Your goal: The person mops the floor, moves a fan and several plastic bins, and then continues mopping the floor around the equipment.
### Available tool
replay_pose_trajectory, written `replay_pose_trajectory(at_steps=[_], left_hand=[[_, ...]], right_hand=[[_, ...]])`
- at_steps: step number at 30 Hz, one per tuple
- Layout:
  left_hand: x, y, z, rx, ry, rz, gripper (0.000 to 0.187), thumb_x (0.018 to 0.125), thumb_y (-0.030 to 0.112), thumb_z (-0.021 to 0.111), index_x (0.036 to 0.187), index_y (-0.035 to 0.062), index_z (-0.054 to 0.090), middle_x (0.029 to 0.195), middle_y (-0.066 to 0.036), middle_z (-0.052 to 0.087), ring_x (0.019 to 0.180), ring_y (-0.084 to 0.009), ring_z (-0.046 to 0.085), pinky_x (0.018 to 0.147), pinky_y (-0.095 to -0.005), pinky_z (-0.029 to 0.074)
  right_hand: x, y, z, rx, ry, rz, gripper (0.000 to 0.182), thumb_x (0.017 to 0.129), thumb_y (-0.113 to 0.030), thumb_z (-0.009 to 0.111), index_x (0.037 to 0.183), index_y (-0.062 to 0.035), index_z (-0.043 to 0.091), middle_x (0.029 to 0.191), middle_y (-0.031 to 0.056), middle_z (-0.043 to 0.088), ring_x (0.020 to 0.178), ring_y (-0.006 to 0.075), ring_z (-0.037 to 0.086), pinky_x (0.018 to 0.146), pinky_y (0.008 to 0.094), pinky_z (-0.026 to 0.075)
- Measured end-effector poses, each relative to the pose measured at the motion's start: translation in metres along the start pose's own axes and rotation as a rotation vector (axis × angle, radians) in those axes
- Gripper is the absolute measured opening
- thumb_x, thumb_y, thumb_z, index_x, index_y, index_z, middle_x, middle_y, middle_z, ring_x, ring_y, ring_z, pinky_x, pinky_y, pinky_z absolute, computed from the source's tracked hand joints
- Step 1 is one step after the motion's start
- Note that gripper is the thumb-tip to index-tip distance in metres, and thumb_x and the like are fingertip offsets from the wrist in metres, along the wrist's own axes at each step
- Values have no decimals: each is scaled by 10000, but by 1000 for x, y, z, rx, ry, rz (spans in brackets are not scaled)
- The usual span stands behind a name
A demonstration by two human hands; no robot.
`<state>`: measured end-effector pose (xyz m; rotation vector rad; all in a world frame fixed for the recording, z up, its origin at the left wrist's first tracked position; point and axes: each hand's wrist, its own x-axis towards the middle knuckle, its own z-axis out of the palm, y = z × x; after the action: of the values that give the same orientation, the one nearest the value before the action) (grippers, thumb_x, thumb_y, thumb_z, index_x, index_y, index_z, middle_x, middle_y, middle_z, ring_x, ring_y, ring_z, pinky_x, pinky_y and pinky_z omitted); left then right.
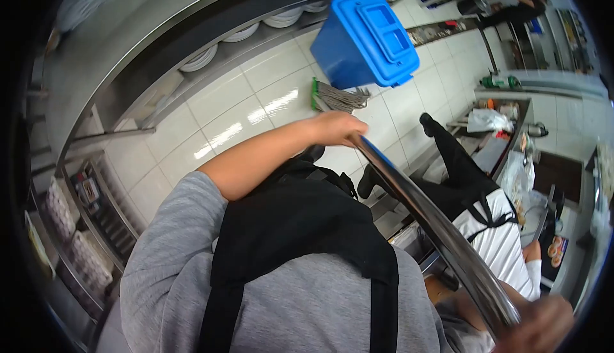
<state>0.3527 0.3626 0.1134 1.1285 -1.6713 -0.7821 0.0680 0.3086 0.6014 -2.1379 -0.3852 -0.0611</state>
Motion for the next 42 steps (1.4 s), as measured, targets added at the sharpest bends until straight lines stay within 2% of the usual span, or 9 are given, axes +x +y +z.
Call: replay_pose_trajectory(at_steps=[7,14,15,21,28,31,35,40,42], left_hand=[[-167,9,-14,135,436,-309,266,733,142,745,852,89,513,782,-87,554,841,-322,568,729,-406,448],[-260,87,9,30,600,-502,209,706,121,746,795,71,563,794,-64,556,854,-263,563,756,-374,447],[-269,93,14,1,596,-532,208,703,131,749,780,69,566,796,-64,562,846,-254,563,748,-367,447],[-294,101,61,-50,435,-817,254,743,159,745,693,53,520,699,-82,528,685,-233,502,633,-333,416],[-232,68,144,14,547,-683,428,766,198,778,632,39,403,621,-103,466,584,-253,448,572,-343,379],[-175,55,166,81,503,-570,335,717,129,772,689,46,450,718,-107,513,649,-273,495,626,-352,408],[-78,43,197,-19,537,-491,264,672,86,755,821,71,538,828,-101,566,806,-302,551,771,-372,429],[24,-10,247,-59,549,-294,361,743,241,782,984,96,556,991,-135,584,1004,-317,551,880,-408,424],[54,-22,261,-13,585,-409,512,752,298,778,1141,117,498,1117,-180,530,1098,-346,507,943,-413,401]], right_hand=[[184,99,87,428,-370,-215,241,863,-248,693,765,-73,559,686,41,519,619,189,644,570,333,505],[191,116,134,794,25,-474,203,812,-127,718,725,-75,542,646,1,499,578,165,631,611,320,517],[173,109,122,853,17,-297,187,700,-37,797,770,-68,626,706,68,707,744,182,721,757,400,565],[132,116,144,849,103,-353,179,715,-20,786,759,-33,613,695,114,689,722,226,711,812,571,520],[46,117,128,818,122,-301,265,791,-62,766,835,-69,505,473,39,571,440,117,585,426,236,460],[-15,91,117,763,600,-237,358,709,-97,828,839,-47,499,560,14,570,426,102,573,340,191,415],[-57,52,86,715,1207,-194,393,533,-83,757,588,-153,374,580,-20,428,506,90,388,573,228,320],[-81,37,93,203,1063,-114,360,704,-180,690,568,-171,357,550,-38,389,513,101,377,600,242,308],[-56,54,127,25,850,-166,168,815,-61,684,743,-100,536,624,-13,498,499,110,511,658,317,491]])
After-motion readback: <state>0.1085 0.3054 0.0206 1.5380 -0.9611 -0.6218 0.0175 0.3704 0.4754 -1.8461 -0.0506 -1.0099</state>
